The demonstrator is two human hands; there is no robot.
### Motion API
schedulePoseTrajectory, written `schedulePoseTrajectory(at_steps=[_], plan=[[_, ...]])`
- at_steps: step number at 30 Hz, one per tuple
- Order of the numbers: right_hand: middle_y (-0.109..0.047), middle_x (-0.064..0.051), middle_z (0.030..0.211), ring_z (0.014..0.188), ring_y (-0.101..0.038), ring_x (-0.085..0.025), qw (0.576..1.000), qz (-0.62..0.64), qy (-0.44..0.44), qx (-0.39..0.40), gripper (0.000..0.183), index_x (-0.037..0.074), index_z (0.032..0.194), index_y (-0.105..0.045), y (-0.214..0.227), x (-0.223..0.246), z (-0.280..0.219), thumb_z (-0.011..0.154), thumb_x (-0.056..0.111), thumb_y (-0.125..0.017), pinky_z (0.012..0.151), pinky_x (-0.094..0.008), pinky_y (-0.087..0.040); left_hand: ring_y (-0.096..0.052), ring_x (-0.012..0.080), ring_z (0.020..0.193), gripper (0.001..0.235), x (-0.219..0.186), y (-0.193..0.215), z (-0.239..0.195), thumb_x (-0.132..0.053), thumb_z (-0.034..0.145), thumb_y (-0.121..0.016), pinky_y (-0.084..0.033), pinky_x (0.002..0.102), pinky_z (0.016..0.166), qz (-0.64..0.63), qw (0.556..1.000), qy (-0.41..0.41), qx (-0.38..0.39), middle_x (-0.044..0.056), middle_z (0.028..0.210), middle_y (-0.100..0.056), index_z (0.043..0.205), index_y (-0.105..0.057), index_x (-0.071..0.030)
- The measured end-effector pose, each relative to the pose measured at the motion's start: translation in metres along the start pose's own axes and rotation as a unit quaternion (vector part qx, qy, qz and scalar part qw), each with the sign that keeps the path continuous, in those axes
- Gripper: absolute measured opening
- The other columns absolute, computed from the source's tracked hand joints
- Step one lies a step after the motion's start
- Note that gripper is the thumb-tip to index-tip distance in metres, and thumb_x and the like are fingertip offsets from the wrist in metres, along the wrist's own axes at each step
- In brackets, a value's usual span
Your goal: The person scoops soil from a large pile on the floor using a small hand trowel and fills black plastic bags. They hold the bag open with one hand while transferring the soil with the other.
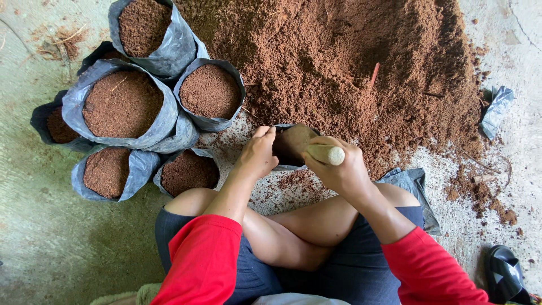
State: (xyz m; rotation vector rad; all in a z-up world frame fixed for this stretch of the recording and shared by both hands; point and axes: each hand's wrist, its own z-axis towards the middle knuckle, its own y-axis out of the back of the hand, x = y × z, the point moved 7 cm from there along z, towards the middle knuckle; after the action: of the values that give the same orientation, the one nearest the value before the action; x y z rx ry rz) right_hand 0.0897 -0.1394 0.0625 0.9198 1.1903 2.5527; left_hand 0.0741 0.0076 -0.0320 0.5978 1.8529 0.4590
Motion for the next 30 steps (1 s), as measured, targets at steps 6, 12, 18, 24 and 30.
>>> schedulePoseTrajectory(at_steps=[6,12,18,24,30], plan=[[-0.068,-0.018,0.083,0.072,-0.07,-0.035,0.998,-0.038,0.002,0.047,0.024,-0.002,0.096,-0.067,0.01,0.011,0.004,0.076,0.006,-0.077,0.062,-0.042,-0.059,-0.059,0.0419,0.115,0.062,0.0,-0.001,0.003,0.016,0.074,-0.057,-0.053,0.041,0.092,0.003,1.0,-0.022,-0.006,0.031,0.135,-0.047,0.135,-0.041,0.017],[-0.068,-0.015,0.088,0.078,-0.071,-0.031,0.99,-0.084,-0.036,0.107,0.031,0.005,0.105,-0.067,-0.011,0.003,-0.011,0.077,0.012,-0.075,0.068,-0.04,-0.061,-0.058,0.04,0.117,0.065,0.002,-0.002,0.0,0.016,0.075,-0.056,-0.051,0.043,0.095,-0.01,1.0,-0.014,0.006,0.029,0.138,-0.044,0.137,-0.039,0.015],[-0.068,-0.015,0.084,0.074,-0.07,-0.03,0.997,-0.011,-0.03,0.076,0.026,0.003,0.099,-0.067,-0.001,0.012,-0.007,0.077,0.012,-0.077,0.066,-0.038,-0.061,-0.057,0.0397,0.118,0.066,0.005,-0.003,0.004,0.014,0.074,-0.058,-0.051,0.043,0.096,-0.008,1.0,-0.008,0.005,0.028,0.139,-0.043,0.138,-0.039,0.015],[-0.067,-0.013,0.086,0.07,-0.068,-0.031,0.995,-0.07,-0.013,0.064,0.027,0.004,0.1,-0.068,0.0,-0.005,-0.016,0.076,0.012,-0.076,0.064,-0.037,-0.059,-0.057,0.0389,0.119,0.064,-0.002,0.002,0.0,0.017,0.075,-0.055,-0.051,0.042,0.097,-0.005,1.0,-0.001,0.002,0.028,0.139,-0.044,0.138,-0.039,0.014],[-0.07,-0.013,0.092,0.082,-0.071,-0.029,0.991,-0.108,-0.011,0.073,0.024,0.004,0.097,-0.072,0.028,-0.003,-0.013,0.074,0.01,-0.077,0.076,-0.038,-0.059,-0.055,0.0412,0.12,0.063,-0.002,0.001,0.001,0.018,0.076,-0.054,-0.051,0.042,0.097,-0.004,1.0,0.011,0.014,0.029,0.139,-0.044,0.138,-0.039,0.015]])
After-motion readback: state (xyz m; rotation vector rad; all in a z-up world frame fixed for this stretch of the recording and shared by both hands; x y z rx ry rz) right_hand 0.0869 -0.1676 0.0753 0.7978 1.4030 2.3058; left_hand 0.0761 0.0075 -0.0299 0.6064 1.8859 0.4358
